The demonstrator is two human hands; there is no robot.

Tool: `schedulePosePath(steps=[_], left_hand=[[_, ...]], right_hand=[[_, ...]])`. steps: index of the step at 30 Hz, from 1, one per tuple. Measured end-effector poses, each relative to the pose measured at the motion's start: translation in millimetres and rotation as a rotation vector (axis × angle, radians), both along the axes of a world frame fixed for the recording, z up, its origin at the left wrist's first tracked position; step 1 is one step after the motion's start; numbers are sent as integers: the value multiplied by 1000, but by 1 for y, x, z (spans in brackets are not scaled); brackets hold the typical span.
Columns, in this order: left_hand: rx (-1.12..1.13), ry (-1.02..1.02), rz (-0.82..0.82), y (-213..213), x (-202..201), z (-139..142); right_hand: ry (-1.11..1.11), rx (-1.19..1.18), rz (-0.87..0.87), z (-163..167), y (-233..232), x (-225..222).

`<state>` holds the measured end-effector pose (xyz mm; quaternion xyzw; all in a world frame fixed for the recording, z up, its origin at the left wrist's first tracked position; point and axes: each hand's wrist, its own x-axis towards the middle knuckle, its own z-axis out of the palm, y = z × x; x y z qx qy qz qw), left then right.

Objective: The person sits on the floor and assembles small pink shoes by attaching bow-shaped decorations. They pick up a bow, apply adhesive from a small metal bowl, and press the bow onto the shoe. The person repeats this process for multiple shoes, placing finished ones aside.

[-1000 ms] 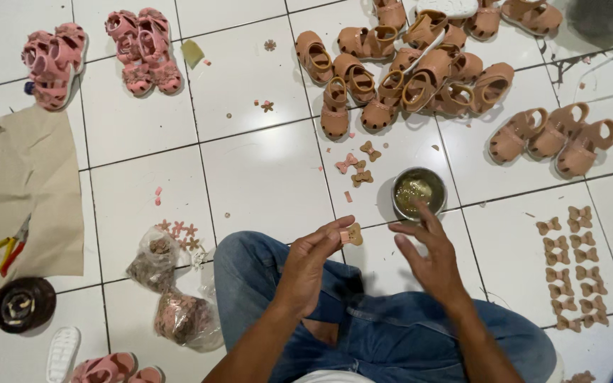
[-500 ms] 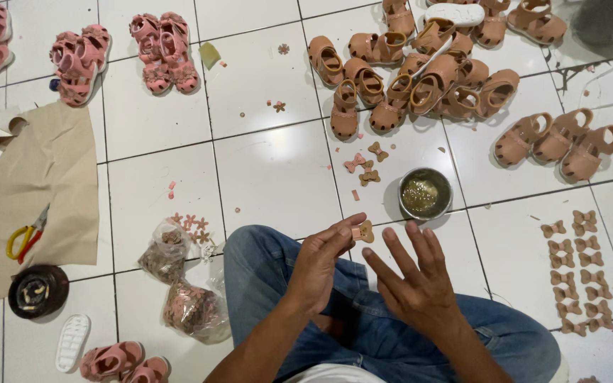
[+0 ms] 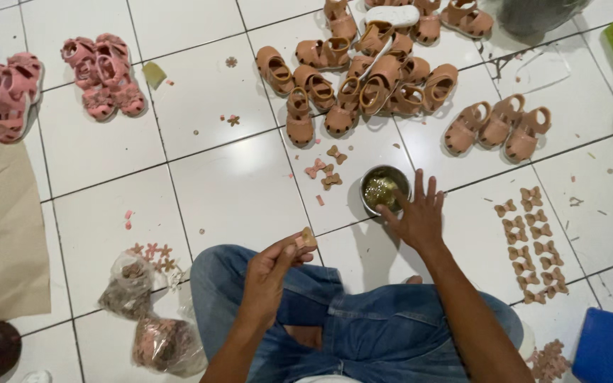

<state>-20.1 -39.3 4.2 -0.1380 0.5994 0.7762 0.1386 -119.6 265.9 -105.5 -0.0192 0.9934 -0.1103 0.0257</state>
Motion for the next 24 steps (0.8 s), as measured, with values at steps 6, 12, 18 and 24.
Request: schedulePosePath(steps=[6, 12, 18, 24], left_hand=[[31, -36, 80, -19, -12, -15], [-19, -85, 116, -25, -19, -21], [-8, -111, 93, -18, -24, -14], [52, -106, 116, -11, -29, 0]], right_hand=[[-74, 0, 73, -14, -18, -26], [-201, 113, 84, -8, -24, -36], [-61, -62, 163, -15, -23, -36], [-230, -72, 74, -15, -9, -25]])
